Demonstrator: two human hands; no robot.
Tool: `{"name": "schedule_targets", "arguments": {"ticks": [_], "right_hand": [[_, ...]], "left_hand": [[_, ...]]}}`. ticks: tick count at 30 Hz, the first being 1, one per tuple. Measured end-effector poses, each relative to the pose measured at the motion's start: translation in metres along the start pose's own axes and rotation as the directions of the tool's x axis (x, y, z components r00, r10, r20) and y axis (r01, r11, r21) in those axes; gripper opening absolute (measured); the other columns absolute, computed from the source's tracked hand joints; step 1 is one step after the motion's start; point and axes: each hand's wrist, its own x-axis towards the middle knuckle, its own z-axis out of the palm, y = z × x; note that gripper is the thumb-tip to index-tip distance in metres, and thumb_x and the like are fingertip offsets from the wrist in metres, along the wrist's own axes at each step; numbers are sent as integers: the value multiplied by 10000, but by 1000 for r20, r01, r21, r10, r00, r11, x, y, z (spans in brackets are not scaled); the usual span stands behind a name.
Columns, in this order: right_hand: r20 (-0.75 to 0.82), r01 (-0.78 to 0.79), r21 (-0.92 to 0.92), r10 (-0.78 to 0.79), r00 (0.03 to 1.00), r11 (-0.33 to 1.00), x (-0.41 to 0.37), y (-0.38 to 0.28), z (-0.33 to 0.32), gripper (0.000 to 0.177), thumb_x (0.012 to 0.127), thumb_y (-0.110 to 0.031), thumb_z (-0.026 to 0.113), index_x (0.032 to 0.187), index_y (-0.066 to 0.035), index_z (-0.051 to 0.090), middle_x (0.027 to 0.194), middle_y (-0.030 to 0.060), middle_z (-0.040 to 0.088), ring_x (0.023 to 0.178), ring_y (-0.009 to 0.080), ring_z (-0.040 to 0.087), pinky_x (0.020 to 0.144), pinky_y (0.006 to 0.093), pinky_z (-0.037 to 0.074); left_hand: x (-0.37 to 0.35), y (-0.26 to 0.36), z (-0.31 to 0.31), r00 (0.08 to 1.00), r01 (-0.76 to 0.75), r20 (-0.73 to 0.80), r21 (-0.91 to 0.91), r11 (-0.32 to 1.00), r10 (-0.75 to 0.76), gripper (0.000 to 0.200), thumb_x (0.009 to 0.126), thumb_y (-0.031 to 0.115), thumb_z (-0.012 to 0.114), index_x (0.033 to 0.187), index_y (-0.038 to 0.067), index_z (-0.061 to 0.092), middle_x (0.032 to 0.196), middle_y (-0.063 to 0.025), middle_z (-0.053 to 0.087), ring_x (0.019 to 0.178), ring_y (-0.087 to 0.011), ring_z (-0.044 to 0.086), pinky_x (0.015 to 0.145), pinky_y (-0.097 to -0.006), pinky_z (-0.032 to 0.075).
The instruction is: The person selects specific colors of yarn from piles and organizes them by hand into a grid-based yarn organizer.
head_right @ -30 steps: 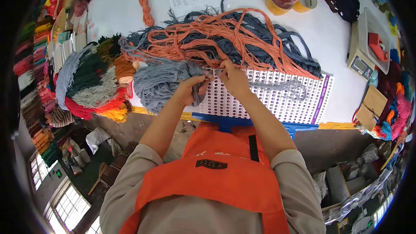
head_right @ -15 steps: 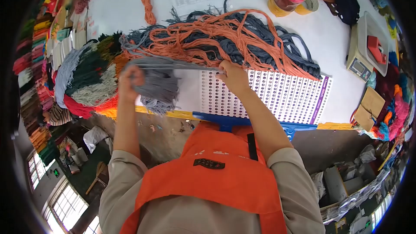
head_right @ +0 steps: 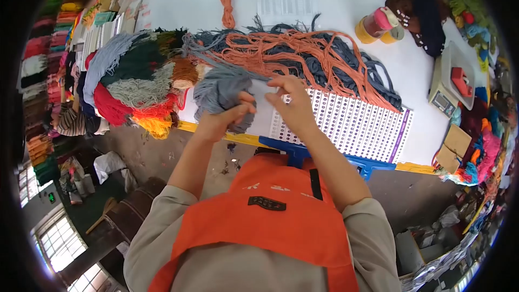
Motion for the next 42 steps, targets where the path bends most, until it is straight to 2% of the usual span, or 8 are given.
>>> {"name": "schedule_targets", "arguments": {"ticks": [9, 13, 19, 24, 26, 31, 37, 42], "right_hand": [[168, 508, -364, -481, 861, 781, -24, -95, 32, 269, 782, -23, 699, 1042, -73, 656, 1040, 42, 591, 969, 182, 549, 755, 278, 470], [-67, 109, 243, -96, 993, 964, -47, -115, 42, 90, 881, -6, 606, 962, -44, 612, 1041, 32, 599, 889, 108, 530, 834, 256, 428], [-123, 119, 836, -28, 992, 536, -102, -128, 1, 148, 982, -189, 553, 1115, -128, 571, 750, 7, 536, 665, 122, 462, 684, 291, 386], [-154, -267, 530, 401, 903, 805, -240, -33, -93, 76, 978, -166, 530, 1012, -99, 542, 698, -5, 452, 629, 105, 457, 644, 279, 389], [-200, -758, -111, 733, 650, 643, -321, 22, -127, 170, 942, -149, 563, 1087, -61, 544, 861, 59, 606, 743, 154, 581, 708, 296, 461], [-471, -429, -850, -76, 879, 306, -373, 53, -112, 379, 838, -136, 688, 1186, -36, 573, 1055, 168, 665, 819, 288, 640, 718, 372, 506], [-443, -13, -73, -21, 896, 997, -198, -146, 1, 178, 877, 7, 629, 1036, -70, 604, 759, -10, 563, 688, 46, 527, 591, 210, 428], [-210, 133, 88, -112, 971, 987, -143, -202, 54, 146, 850, -61, 710, 984, -56, 652, 938, -2, 547, 634, 54, 497, 543, 201, 413]], "left_hand": [[-50, 4, 14, 992, -69, 122, 195, 978, 46, 242, 808, 149, 737, 999, 79, 605, 811, 32, 571, 623, -21, 484, 489, -194, 358], [-74, 12, 14, 971, 28, 232, 121, 992, -55, 269, 810, 189, 753, 1019, 65, 638, 817, 21, 607, 578, -24, 458, 472, -192, 340], [-86, 10, 6, 922, -13, 384, -102, 995, 52, 307, 901, 173, 647, 1166, 21, 624, 859, -8, 642, 574, -26, 445, 480, -187, 341], [-82, -1, -13, 978, 53, 206, -230, 972, -4, 396, 998, 325, 507, 1149, -27, 609, 959, -70, 668, 679, -79, 486, 631, -233, 415], [-91, 13, -11, 984, -107, 137, -54, 993, 113, 373, 999, 309, 518, 1116, -29, 624, 1007, -107, 679, 766, -120, 546, 729, -250, 451], [-113, 44, 2, 958, -146, 188, -340, 929, 219, 359, 981, 272, 555, 1167, -33, 583, 1180, -232, 622, 1152, -328, 595, 968, -417, 494], [-131, 63, 35, 859, -113, 391, -484, 868, 330, 417, 1015, 281, 468, 1257, -54, 528, 1421, -208, 452, 1345, -359, 412, 1066, -522, 407], [-143, 64, 45, 837, -264, 399, -307, 914, 375, 428, 1000, 261, 493, 1295, -47, 534, 1430, -190, 457, 1336, -273, 434, 1069, -432, 392]]}}
